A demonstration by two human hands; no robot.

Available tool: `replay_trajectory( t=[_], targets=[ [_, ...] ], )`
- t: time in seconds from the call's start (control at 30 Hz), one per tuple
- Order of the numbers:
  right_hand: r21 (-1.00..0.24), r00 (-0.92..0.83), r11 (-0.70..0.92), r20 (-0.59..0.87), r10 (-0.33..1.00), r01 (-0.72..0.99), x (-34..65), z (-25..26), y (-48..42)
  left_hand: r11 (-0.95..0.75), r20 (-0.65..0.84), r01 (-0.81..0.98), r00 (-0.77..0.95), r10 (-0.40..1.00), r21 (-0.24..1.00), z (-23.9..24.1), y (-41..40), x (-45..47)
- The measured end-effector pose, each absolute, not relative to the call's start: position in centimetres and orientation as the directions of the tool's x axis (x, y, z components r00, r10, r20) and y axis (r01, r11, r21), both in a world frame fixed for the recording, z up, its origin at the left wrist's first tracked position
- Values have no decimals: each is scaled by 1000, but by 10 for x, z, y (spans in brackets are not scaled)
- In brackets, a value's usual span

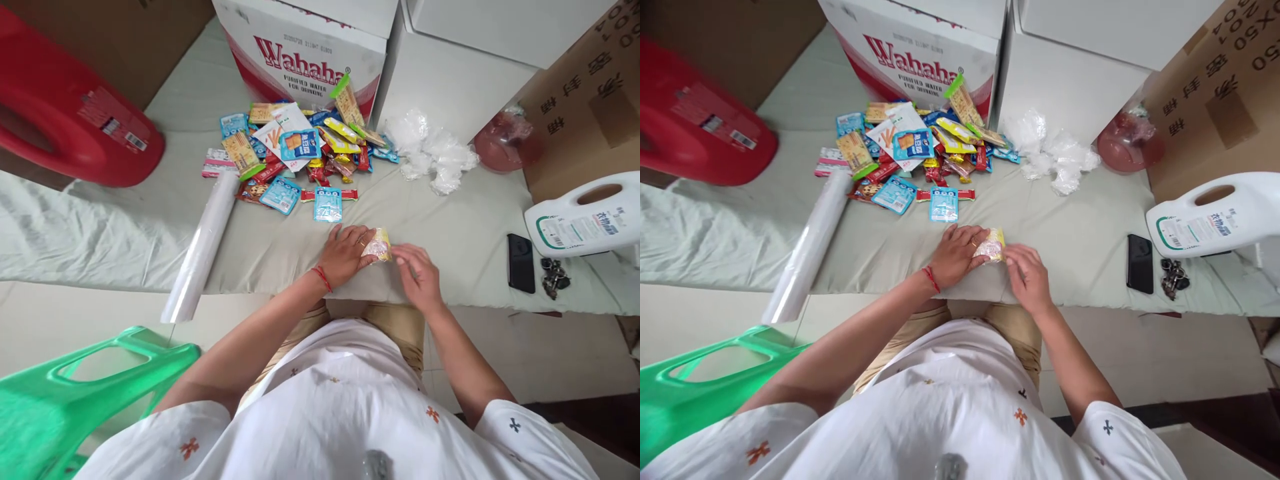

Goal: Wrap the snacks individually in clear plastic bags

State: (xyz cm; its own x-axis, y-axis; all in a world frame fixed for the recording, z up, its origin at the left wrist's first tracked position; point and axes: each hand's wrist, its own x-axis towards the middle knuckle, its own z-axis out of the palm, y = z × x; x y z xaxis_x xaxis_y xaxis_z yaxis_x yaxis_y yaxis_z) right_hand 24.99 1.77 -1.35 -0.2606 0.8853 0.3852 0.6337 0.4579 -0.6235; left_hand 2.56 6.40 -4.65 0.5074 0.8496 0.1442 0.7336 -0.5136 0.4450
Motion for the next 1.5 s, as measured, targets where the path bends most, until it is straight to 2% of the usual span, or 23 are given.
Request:
replay_trajectory(
  t=[0.03, 0.1, 0.23, 0.33, 0.53, 0.6, 0.67, 0.73, 0.8, 0.9, 0.97, 1.0, 1.07, 1.17, 1.23, 1.4, 1.47, 1.5],
  targets=[
    [-602, -243, 458, 407, 881, 654, 250, -12, 26, -521, 152, 724, 513, 845, 452, -47, 65, 25],
    [-549, -312, 494, 394, 865, 675, 247, -14, 41, -536, 163, 701, 528, 834, 471, -49, 66, 25],
    [-504, -517, 573, 263, 815, 647, 234, -35, 53, -524, 152, 692, 525, 837, 496, -49, 66, 26],
    [-467, -554, 594, 238, 798, 655, 231, -46, 50, -501, 134, 705, 509, 850, 502, -46, 65, 26],
    [-319, -668, 698, 216, 712, 641, 239, -41, 46, -505, 82, 690, 547, 833, 519, -38, 69, 24],
    [-295, -687, 718, 219, 693, 631, 240, -40, 50, -493, 55, 654, 570, 820, 575, -40, 75, 19],
    [-297, -688, 723, 232, 688, 624, 239, -40, 57, -430, 24, 558, 591, 806, 710, -43, 83, 10],
    [-341, -669, 712, 254, 698, 614, 239, -38, 62, -297, 13, 368, 608, 794, 881, -46, 90, -2],
    [-433, -615, 671, 285, 735, 602, 238, -34, 64, -130, 33, 128, 581, 813, 983, -46, 92, -13],
    [-718, -412, 477, 285, 866, 507, 236, -25, 57, 53, 24, -155, 456, 890, 986, -41, 84, -21],
    [-932, -243, 225, 157, 957, 285, 230, -19, 46, 131, -4, -289, 403, 915, 948, -34, 71, -16],
    [-986, -198, 90, 61, 978, 141, 225, -17, 39, 177, -26, -343, 402, 915, 922, -30, 64, -11],
    [-988, -200, -131, -112, 973, -84, 214, -17, 25, 277, -90, -422, 412, 907, 863, -23, 49, 3],
    [-948, -195, -259, -222, 955, -187, 197, -23, 5, 371, -218, -483, 343, 914, 793, -17, 28, 30],
    [-958, -149, -239, -216, 965, -159, 189, -27, -5, 363, -277, -522, 238, 931, 771, -16, 19, 45],
    [-993, -100, -104, -110, 989, 56, 182, -32, -15, 286, -341, -526, -8, 940, 801, -17, 12, 64],
    [-990, -96, -103, -113, 989, 100, 181, -32, -16, 286, -357, -507, -45, 933, 813, -16, 11, 62],
    [-989, -99, -109, -118, 988, 96, 180, -31, -17, 303, -355, -498, -10, 935, 812, -14, 10, 58]
  ],
)
